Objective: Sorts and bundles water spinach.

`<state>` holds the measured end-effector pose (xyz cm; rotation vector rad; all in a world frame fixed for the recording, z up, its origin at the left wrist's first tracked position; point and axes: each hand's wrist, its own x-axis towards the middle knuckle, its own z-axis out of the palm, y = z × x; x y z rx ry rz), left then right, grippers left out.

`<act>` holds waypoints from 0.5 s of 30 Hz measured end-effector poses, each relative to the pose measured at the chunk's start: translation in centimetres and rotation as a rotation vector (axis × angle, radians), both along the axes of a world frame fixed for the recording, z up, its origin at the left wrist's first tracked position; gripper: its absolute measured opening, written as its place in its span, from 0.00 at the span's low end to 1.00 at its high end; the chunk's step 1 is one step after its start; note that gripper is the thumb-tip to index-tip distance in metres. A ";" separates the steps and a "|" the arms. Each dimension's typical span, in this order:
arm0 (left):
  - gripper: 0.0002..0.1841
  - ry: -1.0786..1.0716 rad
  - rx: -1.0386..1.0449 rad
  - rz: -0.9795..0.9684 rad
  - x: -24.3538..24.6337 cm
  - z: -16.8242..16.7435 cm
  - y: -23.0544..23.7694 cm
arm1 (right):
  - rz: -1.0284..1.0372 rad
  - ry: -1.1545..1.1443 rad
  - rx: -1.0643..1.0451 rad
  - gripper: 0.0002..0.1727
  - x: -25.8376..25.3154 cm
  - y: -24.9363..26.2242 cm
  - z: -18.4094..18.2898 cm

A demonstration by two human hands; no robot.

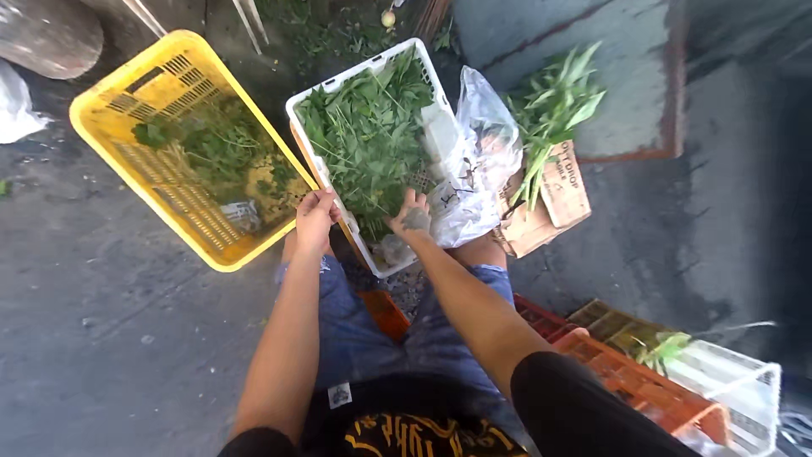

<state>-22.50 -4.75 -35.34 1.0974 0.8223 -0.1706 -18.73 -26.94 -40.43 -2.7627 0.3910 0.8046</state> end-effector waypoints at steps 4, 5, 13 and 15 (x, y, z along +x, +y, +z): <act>0.10 -0.004 0.017 -0.052 0.1 0.2 0.1 | 0.305 -0.037 -0.051 0.29 -2.9 0.4 0.2; 0.10 -0.006 0.019 -0.055 0.4 0.2 0.0 | 0.315 0.076 -0.072 0.31 -3.2 1.0 -0.1; 0.10 -0.072 0.021 -0.088 -0.3 0.7 -1.0 | 0.076 0.134 -0.216 0.54 -4.4 4.3 1.0; 0.10 -0.084 0.035 -0.113 -0.4 1.0 -1.2 | 0.085 0.681 -0.140 0.39 -0.2 5.7 7.4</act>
